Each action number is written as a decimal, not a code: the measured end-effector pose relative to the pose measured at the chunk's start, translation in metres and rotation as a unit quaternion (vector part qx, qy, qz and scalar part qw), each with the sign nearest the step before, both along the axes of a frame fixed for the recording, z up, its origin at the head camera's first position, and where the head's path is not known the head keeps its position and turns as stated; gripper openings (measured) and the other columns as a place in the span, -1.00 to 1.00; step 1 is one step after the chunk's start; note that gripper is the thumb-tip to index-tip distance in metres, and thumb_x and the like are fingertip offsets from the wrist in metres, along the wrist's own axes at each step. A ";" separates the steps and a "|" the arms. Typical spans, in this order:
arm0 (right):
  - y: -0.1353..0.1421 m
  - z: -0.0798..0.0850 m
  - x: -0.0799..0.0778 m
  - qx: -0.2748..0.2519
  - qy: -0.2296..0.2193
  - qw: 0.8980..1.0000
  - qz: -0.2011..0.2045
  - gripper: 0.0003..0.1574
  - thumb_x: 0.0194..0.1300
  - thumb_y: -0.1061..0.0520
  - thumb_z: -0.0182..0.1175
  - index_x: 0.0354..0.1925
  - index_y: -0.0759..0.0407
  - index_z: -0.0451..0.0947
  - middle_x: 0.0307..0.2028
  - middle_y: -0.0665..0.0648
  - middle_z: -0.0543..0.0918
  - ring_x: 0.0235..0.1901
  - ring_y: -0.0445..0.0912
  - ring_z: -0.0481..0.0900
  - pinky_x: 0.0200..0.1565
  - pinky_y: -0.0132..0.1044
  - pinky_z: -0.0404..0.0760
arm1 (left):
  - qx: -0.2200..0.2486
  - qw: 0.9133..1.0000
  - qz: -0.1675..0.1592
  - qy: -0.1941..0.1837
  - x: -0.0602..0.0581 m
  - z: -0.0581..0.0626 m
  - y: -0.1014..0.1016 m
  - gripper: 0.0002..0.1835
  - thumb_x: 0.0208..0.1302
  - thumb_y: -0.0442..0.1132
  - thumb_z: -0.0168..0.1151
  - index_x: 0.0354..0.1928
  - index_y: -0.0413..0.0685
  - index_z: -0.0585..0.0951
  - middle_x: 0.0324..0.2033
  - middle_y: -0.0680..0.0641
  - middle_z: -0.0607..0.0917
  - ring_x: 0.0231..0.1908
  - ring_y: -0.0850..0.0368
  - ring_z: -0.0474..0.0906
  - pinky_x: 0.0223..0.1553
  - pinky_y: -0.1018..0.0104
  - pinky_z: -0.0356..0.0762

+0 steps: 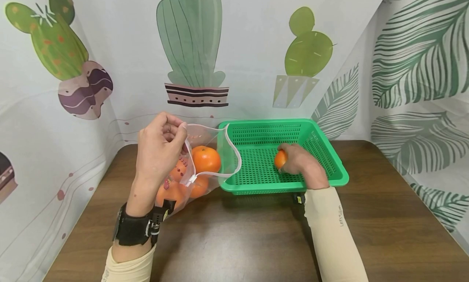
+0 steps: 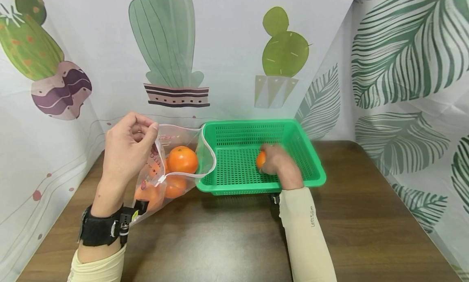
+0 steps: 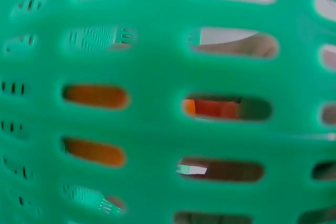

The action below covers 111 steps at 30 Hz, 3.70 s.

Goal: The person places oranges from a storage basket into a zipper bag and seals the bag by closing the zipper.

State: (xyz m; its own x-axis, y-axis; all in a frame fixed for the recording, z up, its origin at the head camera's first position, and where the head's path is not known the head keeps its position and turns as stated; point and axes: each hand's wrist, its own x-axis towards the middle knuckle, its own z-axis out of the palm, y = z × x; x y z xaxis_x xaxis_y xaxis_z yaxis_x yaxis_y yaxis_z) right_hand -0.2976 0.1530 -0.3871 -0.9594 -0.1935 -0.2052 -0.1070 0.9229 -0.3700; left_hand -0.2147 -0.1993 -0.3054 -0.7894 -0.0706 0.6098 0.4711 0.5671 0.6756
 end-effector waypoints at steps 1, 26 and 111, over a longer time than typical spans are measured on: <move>0.000 0.000 0.000 0.001 -0.002 1.000 0.004 -0.04 0.25 0.16 0.48 0.53 0.17 0.33 0.36 0.40 0.41 0.13 0.24 0.50 0.13 0.21 0.58 | 0.001 1.000 0.000 -0.001 0.000 0.000 0.000 -0.88 0.53 -0.26 0.24 -0.15 -0.19 0.62 -0.53 -0.05 0.72 -0.68 0.20 0.64 -0.64 0.42 0.58; -0.001 0.004 -0.001 -0.033 0.017 0.999 0.010 0.08 0.14 0.17 0.58 0.48 0.36 0.26 0.12 0.39 0.60 0.02 0.23 0.61 0.07 0.15 0.66 | -0.003 1.000 -0.004 0.004 -0.001 -0.001 0.000 -0.90 0.52 -0.28 0.24 -0.16 -0.19 0.62 -0.53 -0.04 0.72 -0.68 0.21 0.64 -0.63 0.42 0.59; -0.030 0.084 0.078 -0.136 0.264 0.951 0.080 -0.12 0.21 -0.03 0.54 0.38 0.22 0.45 0.18 0.20 0.64 0.09 0.14 0.56 0.03 0.10 0.64 | -0.027 1.000 0.007 0.008 -0.002 0.000 0.000 -0.92 0.48 -0.29 0.30 -0.19 -0.13 0.72 -0.57 0.01 0.73 -0.72 0.25 0.57 -0.72 0.46 0.30</move>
State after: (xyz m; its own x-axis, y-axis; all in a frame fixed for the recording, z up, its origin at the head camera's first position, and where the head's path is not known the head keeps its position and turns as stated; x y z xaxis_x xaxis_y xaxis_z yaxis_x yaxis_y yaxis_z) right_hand -0.2192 0.1234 -0.3034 -0.8681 -0.3231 0.3767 -0.4762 0.7563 -0.4487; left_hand -0.2164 -0.1995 -0.3057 -0.7782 -0.0484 0.6261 0.4740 0.6089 0.6361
